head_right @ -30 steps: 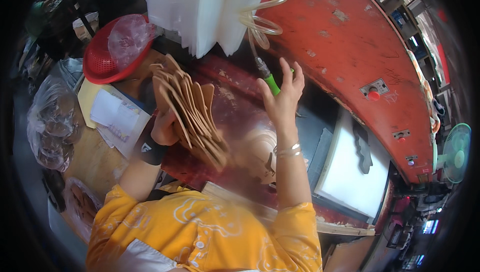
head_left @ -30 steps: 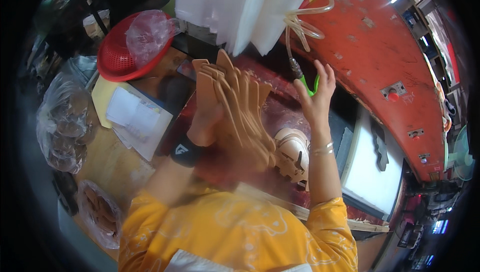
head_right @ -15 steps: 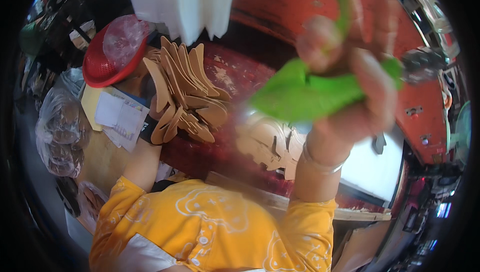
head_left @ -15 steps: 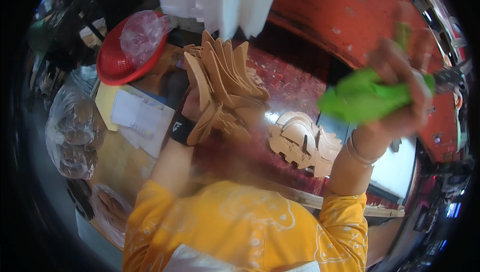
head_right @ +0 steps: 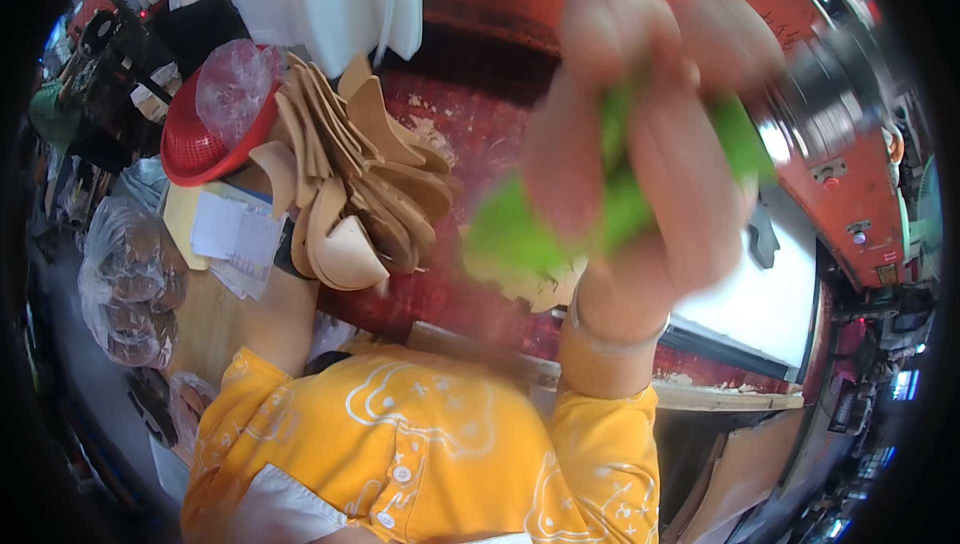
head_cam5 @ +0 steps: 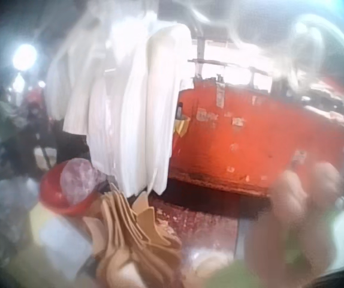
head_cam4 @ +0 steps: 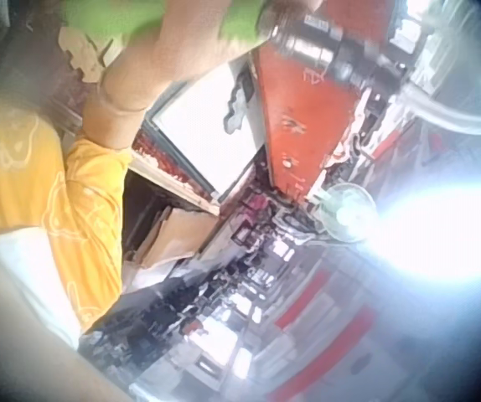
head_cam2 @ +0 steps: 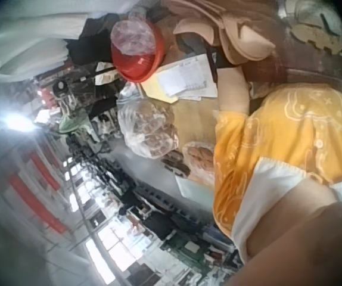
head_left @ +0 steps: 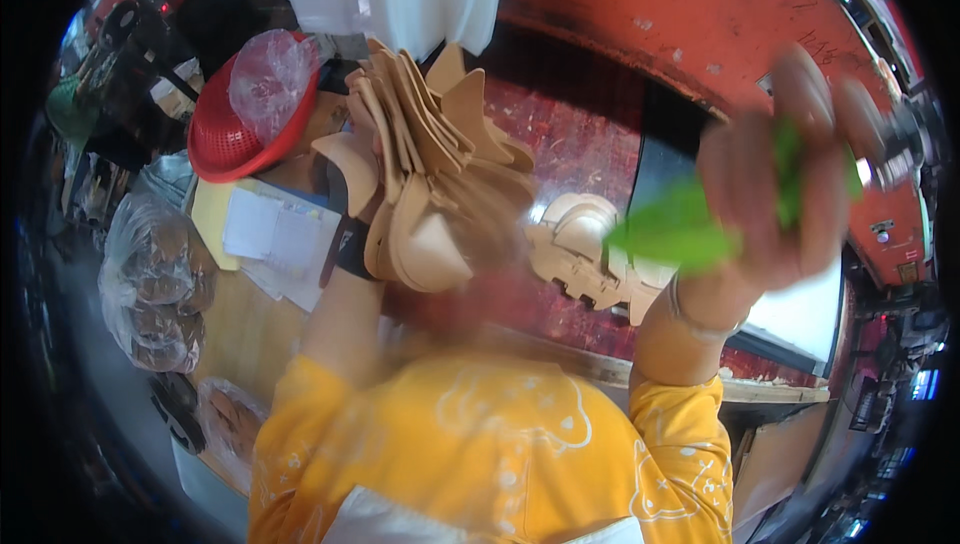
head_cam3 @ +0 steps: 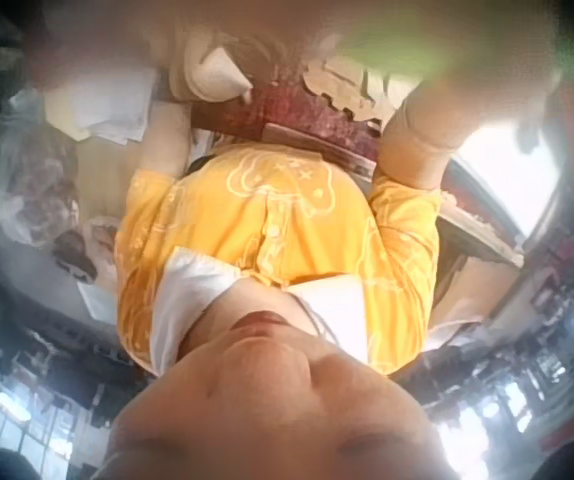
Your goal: The person assembles small wooden cutouts by hand, stacking them and placing them into a clear plastic bag. They then load a sheet of material into a red cutting machine, press a button to cut shapes, and remove the cutouts from the sheet.
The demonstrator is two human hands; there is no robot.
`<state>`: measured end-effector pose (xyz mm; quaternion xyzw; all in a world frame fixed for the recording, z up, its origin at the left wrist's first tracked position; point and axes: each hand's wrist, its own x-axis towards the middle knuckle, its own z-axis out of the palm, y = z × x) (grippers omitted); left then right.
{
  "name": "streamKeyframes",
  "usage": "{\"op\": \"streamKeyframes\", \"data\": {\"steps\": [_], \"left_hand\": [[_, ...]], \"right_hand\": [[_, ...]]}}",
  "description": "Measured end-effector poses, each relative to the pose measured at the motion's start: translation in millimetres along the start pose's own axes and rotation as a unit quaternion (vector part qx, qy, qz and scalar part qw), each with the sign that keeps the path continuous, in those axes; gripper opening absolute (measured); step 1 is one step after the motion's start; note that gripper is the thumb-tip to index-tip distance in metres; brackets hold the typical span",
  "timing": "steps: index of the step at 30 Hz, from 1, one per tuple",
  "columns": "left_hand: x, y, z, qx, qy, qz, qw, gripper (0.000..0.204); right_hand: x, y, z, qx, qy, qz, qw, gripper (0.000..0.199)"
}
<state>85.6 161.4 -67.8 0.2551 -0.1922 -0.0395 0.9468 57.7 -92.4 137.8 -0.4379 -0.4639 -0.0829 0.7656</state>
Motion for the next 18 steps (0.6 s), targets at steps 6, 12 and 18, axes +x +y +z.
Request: {"op": "streamKeyframes", "data": {"steps": [6,12,18], "left_hand": [[-2.9,-0.1,4.6,0.020,0.009,-0.012,1.000,0.040],[-6.3,-1.7,7.3,0.037,0.014,-0.020,0.999,0.038],[-8.1,0.6,3.6,0.070,0.015,-0.017,0.997,0.036]], "right_hand": [[-4.0,-2.3,-7.9,-0.207,-0.016,-0.069,0.976,0.022],[-11.3,-11.6,-7.1,0.002,-0.014,0.002,1.000,0.017],[-2.7,-12.3,-17.7,-0.085,-0.023,-0.041,0.995,0.027]]}}
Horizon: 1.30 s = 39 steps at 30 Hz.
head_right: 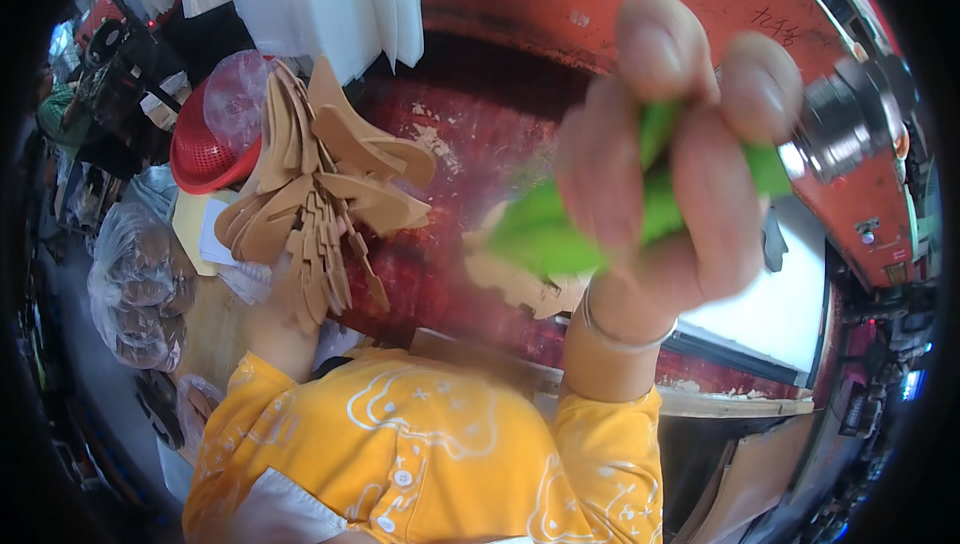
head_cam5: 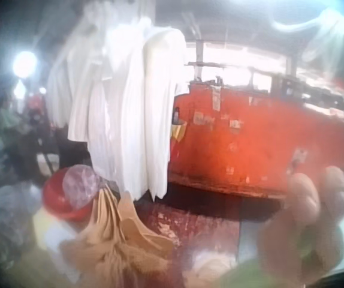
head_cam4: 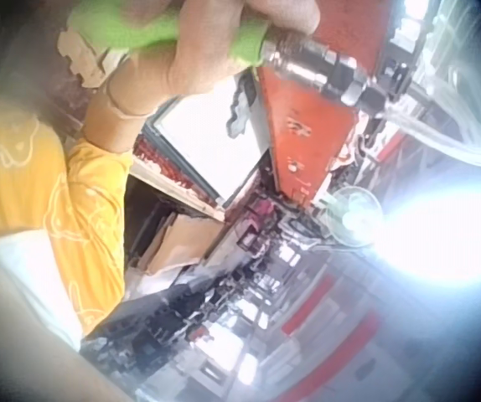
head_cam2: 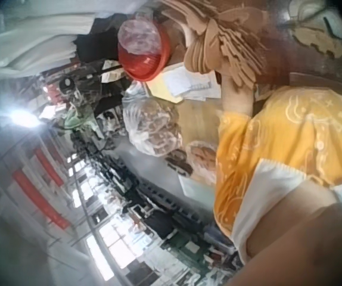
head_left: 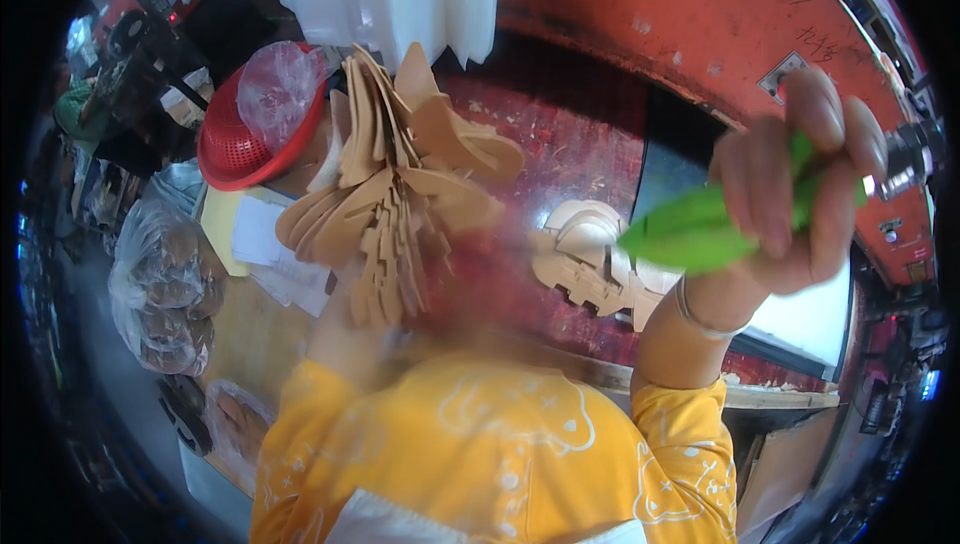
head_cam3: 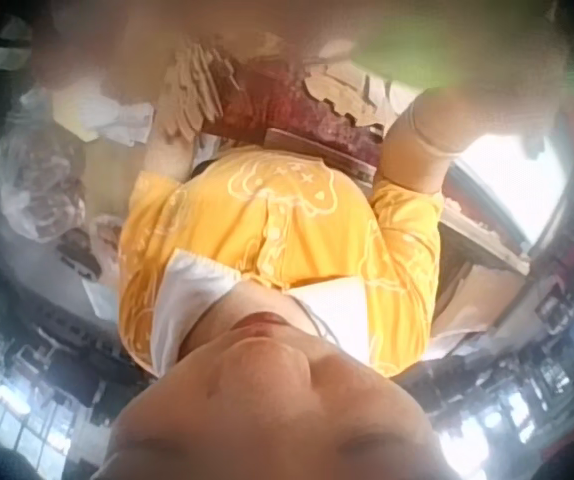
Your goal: The person assembles small wooden cutouts by hand, stacking them and placing them into a clear plastic bag. They then load a sheet of material into a red cutting machine, press a button to cut shapes, and remove the cutouts from the sheet.
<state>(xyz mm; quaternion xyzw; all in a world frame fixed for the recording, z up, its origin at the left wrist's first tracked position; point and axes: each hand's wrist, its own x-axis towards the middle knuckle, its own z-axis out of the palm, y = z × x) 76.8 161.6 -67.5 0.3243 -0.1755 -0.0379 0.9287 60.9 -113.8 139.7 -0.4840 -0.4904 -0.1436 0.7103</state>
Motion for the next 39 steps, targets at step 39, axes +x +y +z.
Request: {"op": "streamKeyframes", "data": {"steps": [39], "left_hand": [[28.3,4.5,77.7,-0.367,-0.127,0.023,0.921,0.040]], "right_hand": [[-42.2,58.4,49.1,-0.355,0.044,0.204,0.911,0.028]]}}
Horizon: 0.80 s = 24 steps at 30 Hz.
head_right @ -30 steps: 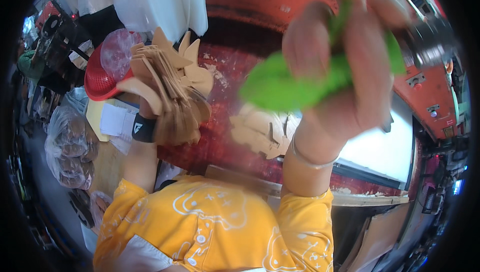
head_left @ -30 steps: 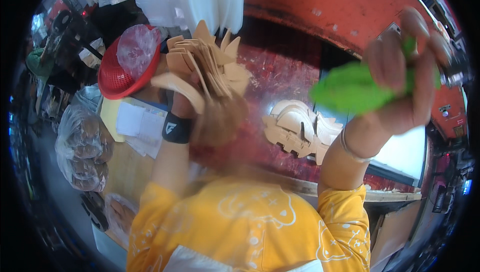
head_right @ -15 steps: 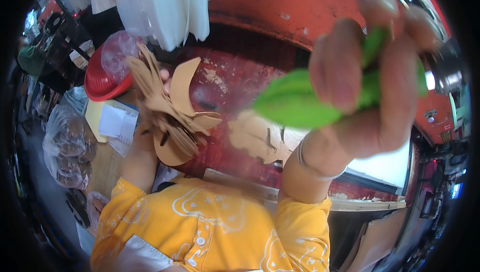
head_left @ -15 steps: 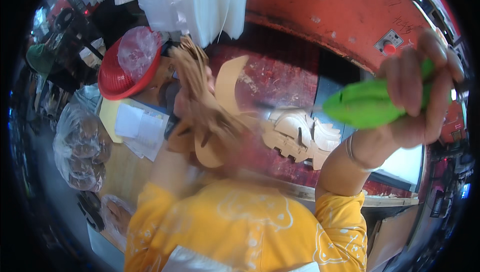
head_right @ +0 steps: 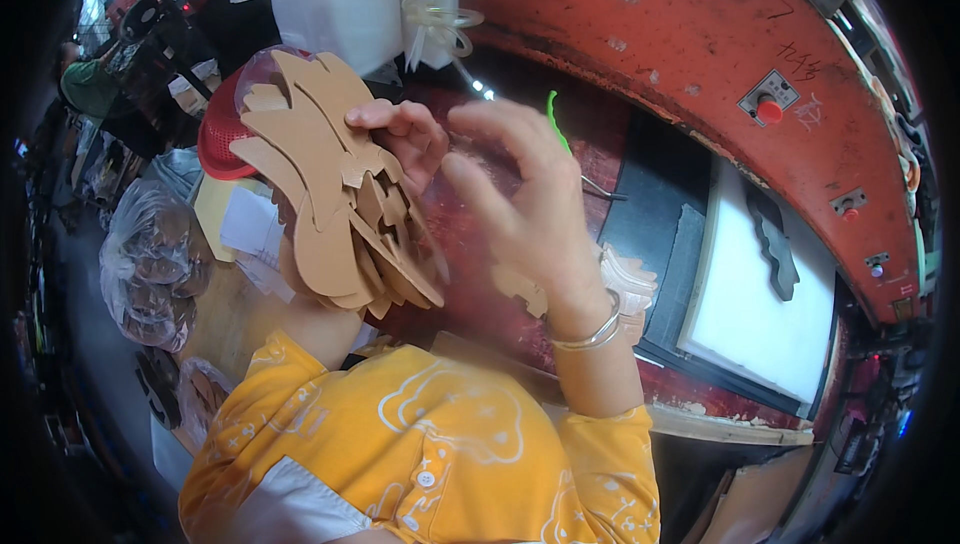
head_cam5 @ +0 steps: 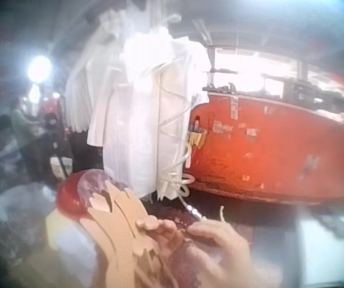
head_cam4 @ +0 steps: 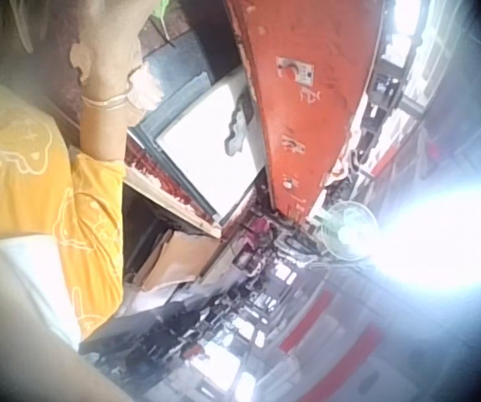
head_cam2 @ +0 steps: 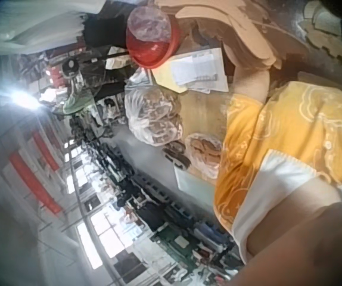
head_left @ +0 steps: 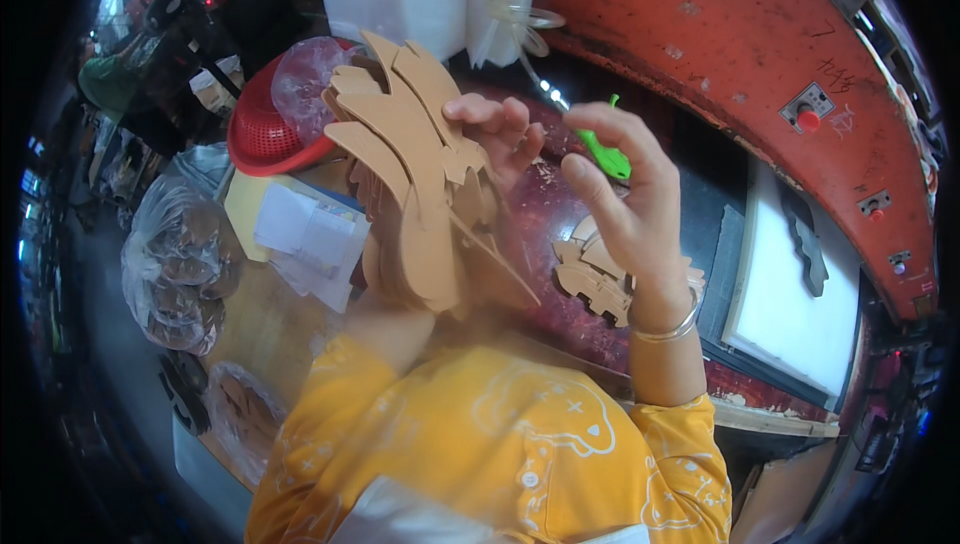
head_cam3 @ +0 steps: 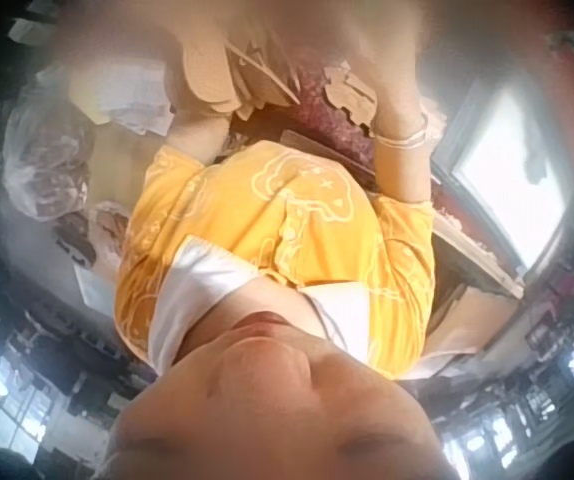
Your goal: The person assembles small wooden cutouts by hand, stacking them and placing them into a clear plastic bag. They then load a sheet of material into a red cutting machine, press a button to cut shapes, and remove the cutouts from the sheet.
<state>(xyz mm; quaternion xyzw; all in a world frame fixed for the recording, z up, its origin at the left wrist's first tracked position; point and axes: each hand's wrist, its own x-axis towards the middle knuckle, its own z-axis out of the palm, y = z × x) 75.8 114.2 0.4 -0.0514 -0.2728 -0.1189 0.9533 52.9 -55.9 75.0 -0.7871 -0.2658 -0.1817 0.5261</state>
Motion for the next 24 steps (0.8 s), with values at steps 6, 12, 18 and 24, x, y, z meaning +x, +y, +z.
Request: {"op": "streamKeyframes", "data": {"steps": [6,12,18,24], "left_hand": [[8.7,5.0,-29.9,0.021,-0.027,-0.005,0.999,0.023],[3.6,19.3,-49.5,0.075,0.030,0.049,0.996,0.018],[-1.1,16.2,-55.4,0.023,0.054,0.067,0.996,0.016],[-1.3,24.9,-55.2,0.083,0.052,0.037,0.994,0.017]], "right_hand": [[-27.8,-25.5,24.4,-0.053,-0.185,-0.018,0.981,0.031],[-36.1,-40.4,49.3,-0.237,-0.120,-0.063,0.962,0.023],[-19.5,-53.2,47.5,0.110,-0.237,-0.063,0.963,0.016],[-7.8,-15.9,75.1,-0.107,-0.134,0.044,0.984,0.017]]}}
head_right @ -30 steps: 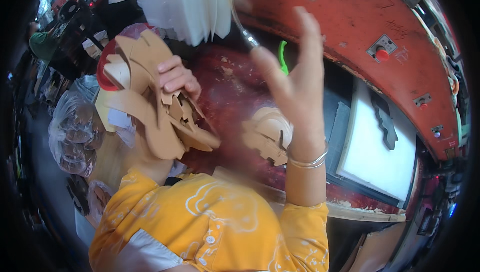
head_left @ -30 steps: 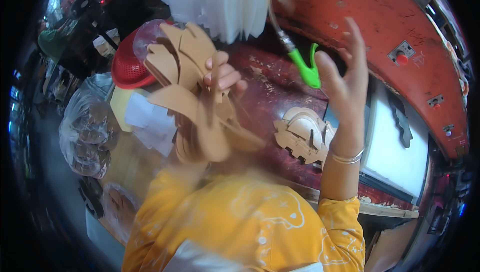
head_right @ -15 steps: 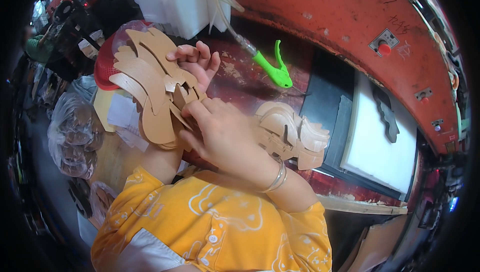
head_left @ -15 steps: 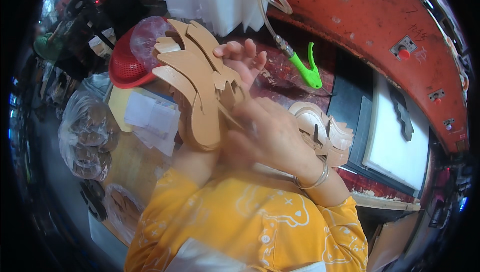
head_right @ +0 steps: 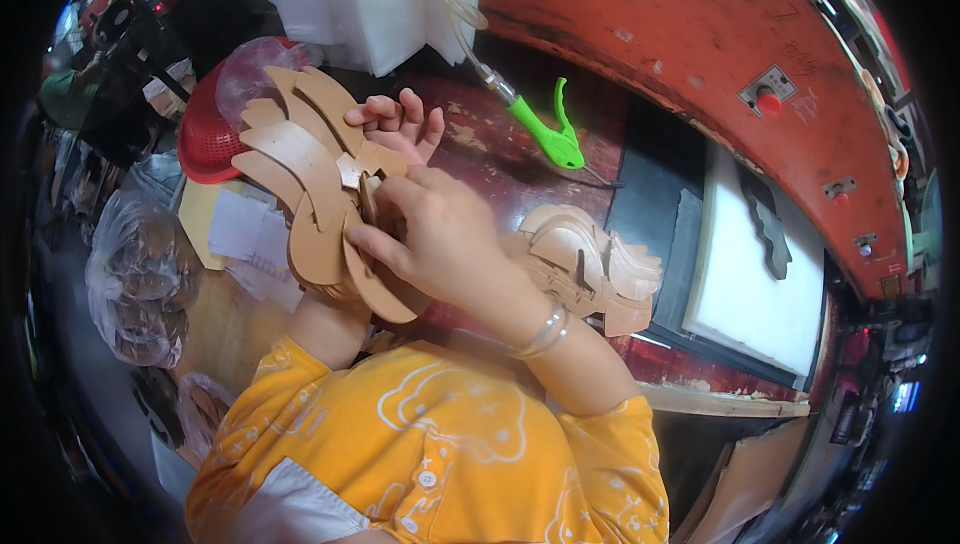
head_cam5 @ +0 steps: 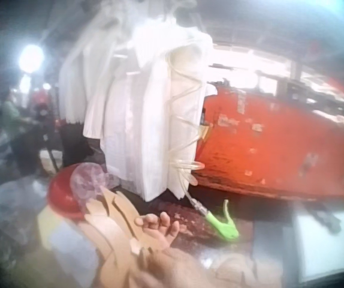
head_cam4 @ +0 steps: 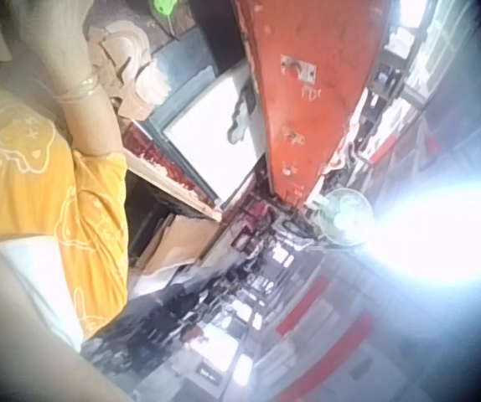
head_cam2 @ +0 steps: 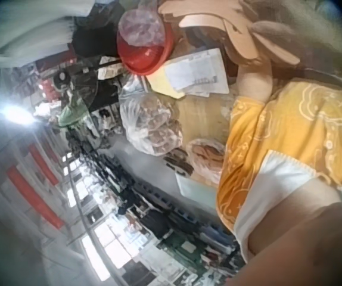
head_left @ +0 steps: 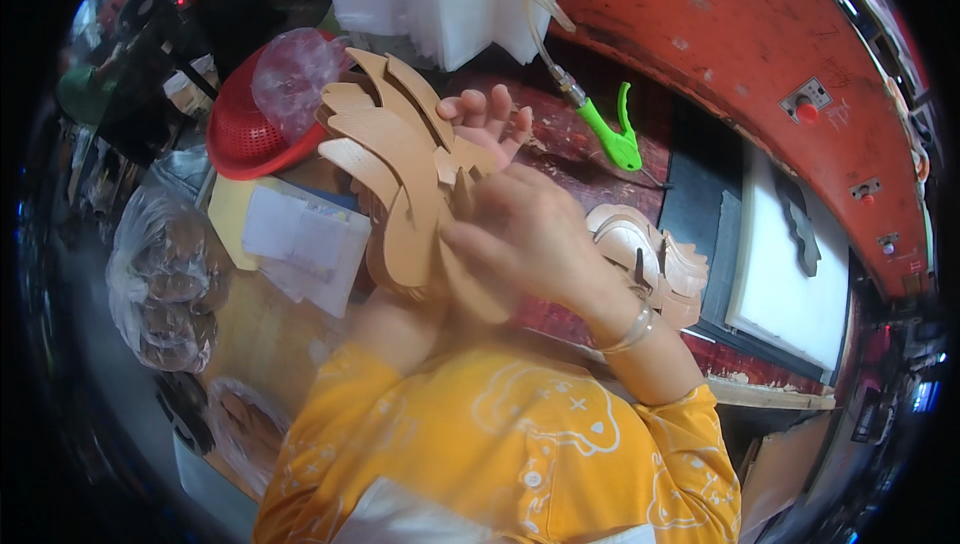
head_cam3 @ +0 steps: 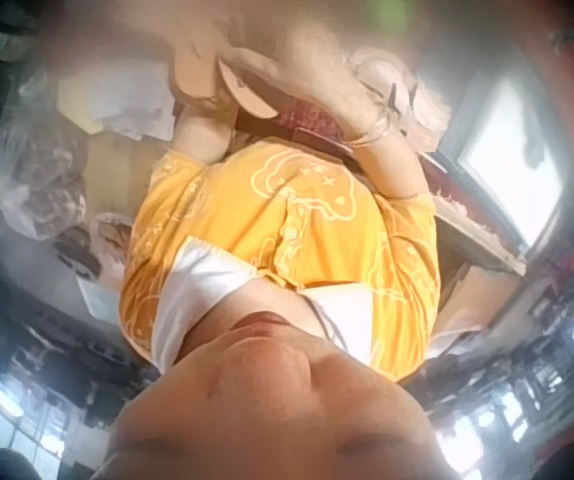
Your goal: The person assembles small wooden cutouts by hand, stacking them and placing them into a clear plastic bag. They then load a sheet of material into a red cutting machine, press a button to cut shapes, and remove the cutouts from the sheet.
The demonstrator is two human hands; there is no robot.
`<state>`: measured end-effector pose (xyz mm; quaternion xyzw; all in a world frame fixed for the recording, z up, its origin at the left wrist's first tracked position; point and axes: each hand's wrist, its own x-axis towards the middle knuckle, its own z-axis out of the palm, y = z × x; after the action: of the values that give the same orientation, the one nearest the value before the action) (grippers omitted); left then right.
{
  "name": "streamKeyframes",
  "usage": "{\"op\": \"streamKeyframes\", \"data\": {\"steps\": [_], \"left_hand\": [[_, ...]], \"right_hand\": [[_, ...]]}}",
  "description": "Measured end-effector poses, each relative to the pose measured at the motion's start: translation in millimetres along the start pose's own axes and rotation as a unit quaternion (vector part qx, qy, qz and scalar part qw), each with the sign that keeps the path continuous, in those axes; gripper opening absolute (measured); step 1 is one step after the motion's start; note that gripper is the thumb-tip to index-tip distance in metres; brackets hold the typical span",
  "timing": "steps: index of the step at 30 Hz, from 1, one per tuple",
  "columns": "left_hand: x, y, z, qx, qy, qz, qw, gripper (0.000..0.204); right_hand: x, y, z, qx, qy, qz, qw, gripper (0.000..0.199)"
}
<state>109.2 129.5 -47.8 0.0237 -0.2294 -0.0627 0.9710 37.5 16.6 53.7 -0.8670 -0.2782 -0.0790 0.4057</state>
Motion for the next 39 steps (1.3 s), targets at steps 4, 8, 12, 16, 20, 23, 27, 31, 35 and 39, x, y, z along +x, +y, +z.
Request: {"op": "streamKeyframes", "data": {"steps": [4,8,12,16,20,23,27,31,35,39], "left_hand": [[-6.3,-2.3,23.3,-0.042,-0.015,0.024,0.999,0.019],[-26.2,4.7,58.7,-0.115,0.005,-0.023,0.993,0.033],[-35.7,19.8,78.9,-0.111,0.049,-0.058,0.991,0.039],[-35.6,23.1,80.6,-0.069,0.102,-0.029,0.992,0.034],[-27.3,18.1,68.5,-0.029,0.085,0.024,0.996,0.028],[-23.6,17.7,55.9,0.025,0.126,0.074,0.989,0.034],[-23.4,29.4,41.8,0.030,0.127,0.001,0.991,0.047],[-34.4,33.4,37.8,-0.056,0.085,-0.015,0.995,0.048],[-37.8,17.4,38.0,0.011,0.178,0.002,0.984,0.051],[-31.1,3.8,41.0,0.037,0.165,-0.008,0.986,0.052]], "right_hand": [[7.5,-7.5,-0.3,-0.063,0.036,0.007,0.997,0.013],[16.1,-27.1,-22.1,-0.156,0.058,-0.068,0.984,0.010],[23.7,-33.9,-25.0,-0.176,0.006,0.027,0.984,0.012],[23.3,-25.4,-14.4,-0.259,0.084,-0.113,0.955,0.013],[18.8,-17.0,-10.7,-0.171,0.016,-0.076,0.982,0.027],[13.6,-20.7,-0.5,-0.079,0.007,-0.055,0.995,0.054],[15.3,-22.4,13.9,-0.054,-0.018,-0.035,0.998,0.082],[21.9,-5.8,3.4,0.092,-0.082,-0.031,0.992,0.069],[26.1,9.3,1.2,0.123,-0.088,0.059,0.987,0.059],[23.9,11.6,17.7,-0.041,-0.032,0.067,0.996,0.047]]}}
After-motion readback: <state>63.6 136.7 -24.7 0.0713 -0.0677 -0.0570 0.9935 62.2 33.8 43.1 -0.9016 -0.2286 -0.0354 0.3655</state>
